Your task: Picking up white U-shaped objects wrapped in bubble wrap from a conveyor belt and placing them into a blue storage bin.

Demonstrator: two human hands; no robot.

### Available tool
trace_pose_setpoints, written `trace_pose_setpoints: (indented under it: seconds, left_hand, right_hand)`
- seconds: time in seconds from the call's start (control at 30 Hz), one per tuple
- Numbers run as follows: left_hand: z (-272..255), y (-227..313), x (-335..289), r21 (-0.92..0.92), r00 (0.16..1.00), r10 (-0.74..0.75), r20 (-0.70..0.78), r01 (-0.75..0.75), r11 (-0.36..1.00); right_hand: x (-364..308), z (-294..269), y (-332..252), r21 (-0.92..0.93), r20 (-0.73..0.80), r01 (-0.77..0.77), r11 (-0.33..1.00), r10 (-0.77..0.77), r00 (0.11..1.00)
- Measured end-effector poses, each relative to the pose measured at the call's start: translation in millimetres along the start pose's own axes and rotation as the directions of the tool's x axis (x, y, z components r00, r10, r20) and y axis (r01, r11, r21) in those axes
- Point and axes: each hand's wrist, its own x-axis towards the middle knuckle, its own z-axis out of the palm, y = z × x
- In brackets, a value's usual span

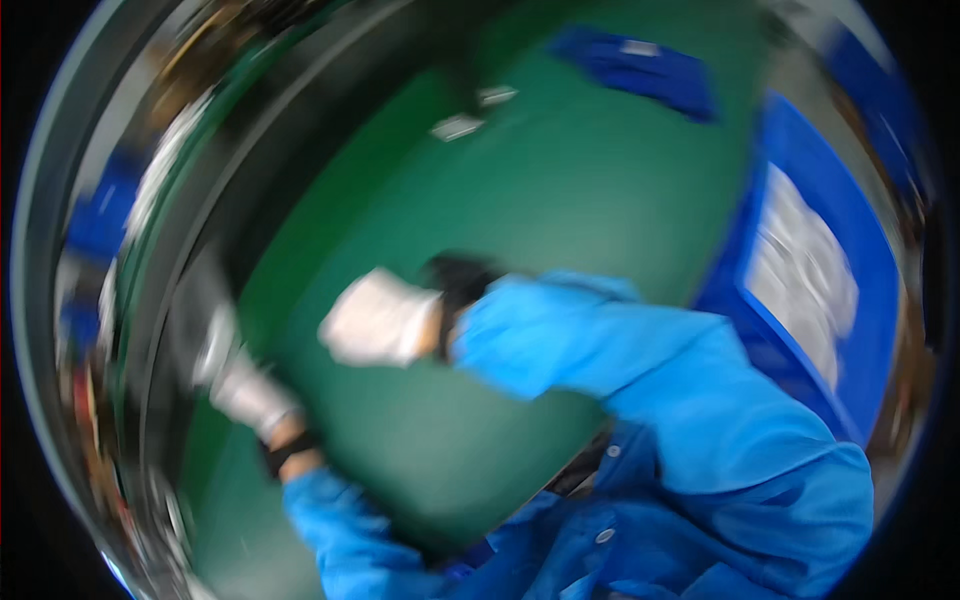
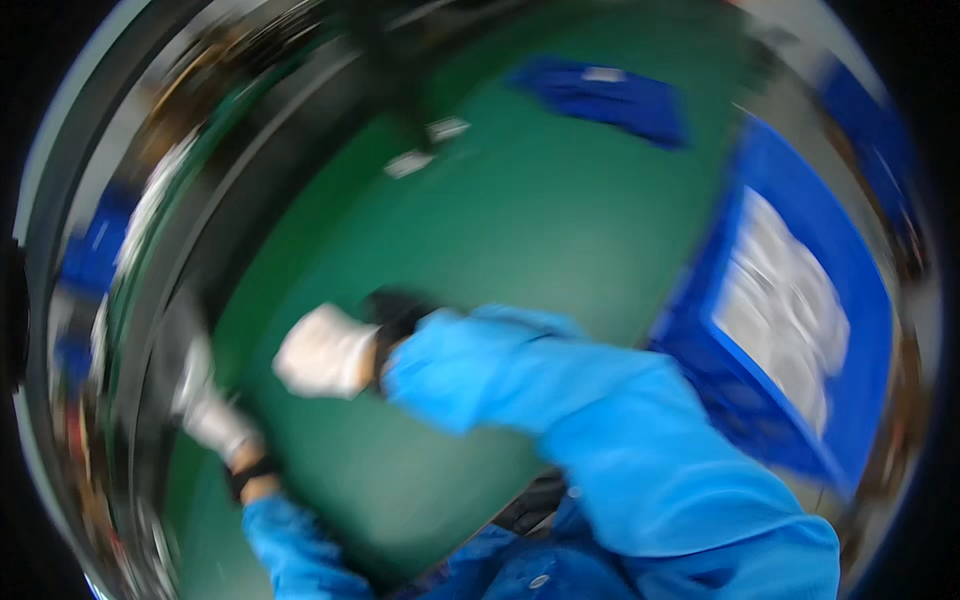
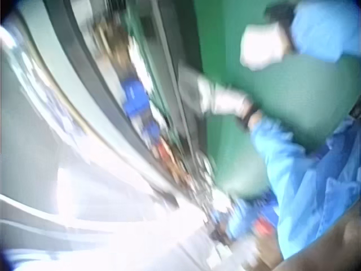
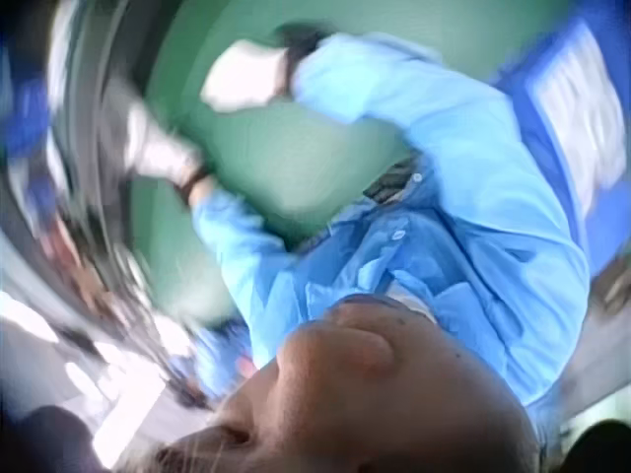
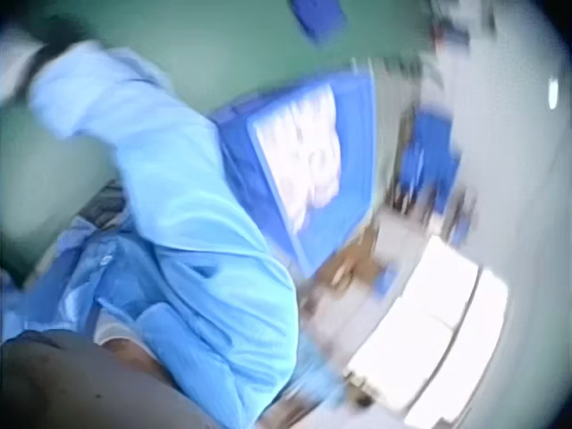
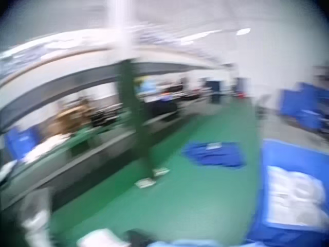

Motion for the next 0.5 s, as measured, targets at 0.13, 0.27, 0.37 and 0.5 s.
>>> trace_pose_setpoints:
  seconds: [0.13,0.27,0.37,0.5]
  left_hand:
    - [-132,-168,145,0.661,0.915,0.224,0.336,-0.398,0.636]
    - [-113,-216,185,0.689,0.818,0.089,0.568,-0.532,0.493]
    - [-95,-219,198,0.623,0.735,0.103,0.671,-0.633,0.459]
    - [-78,-232,210,0.549,0.667,0.113,0.737,-0.687,0.476]
  right_hand:
    - [20,49,-15,0.035,-0.496,0.063,0.997,-0.037,0.867]
    - [31,73,-1,-0.052,-0.447,-0.122,0.991,0.086,0.890]
    - [38,83,4,-0.123,-0.588,-0.117,0.985,0.023,0.809]
    - [33,61,5,-0.196,-0.437,-0.017,0.980,-0.072,0.897]
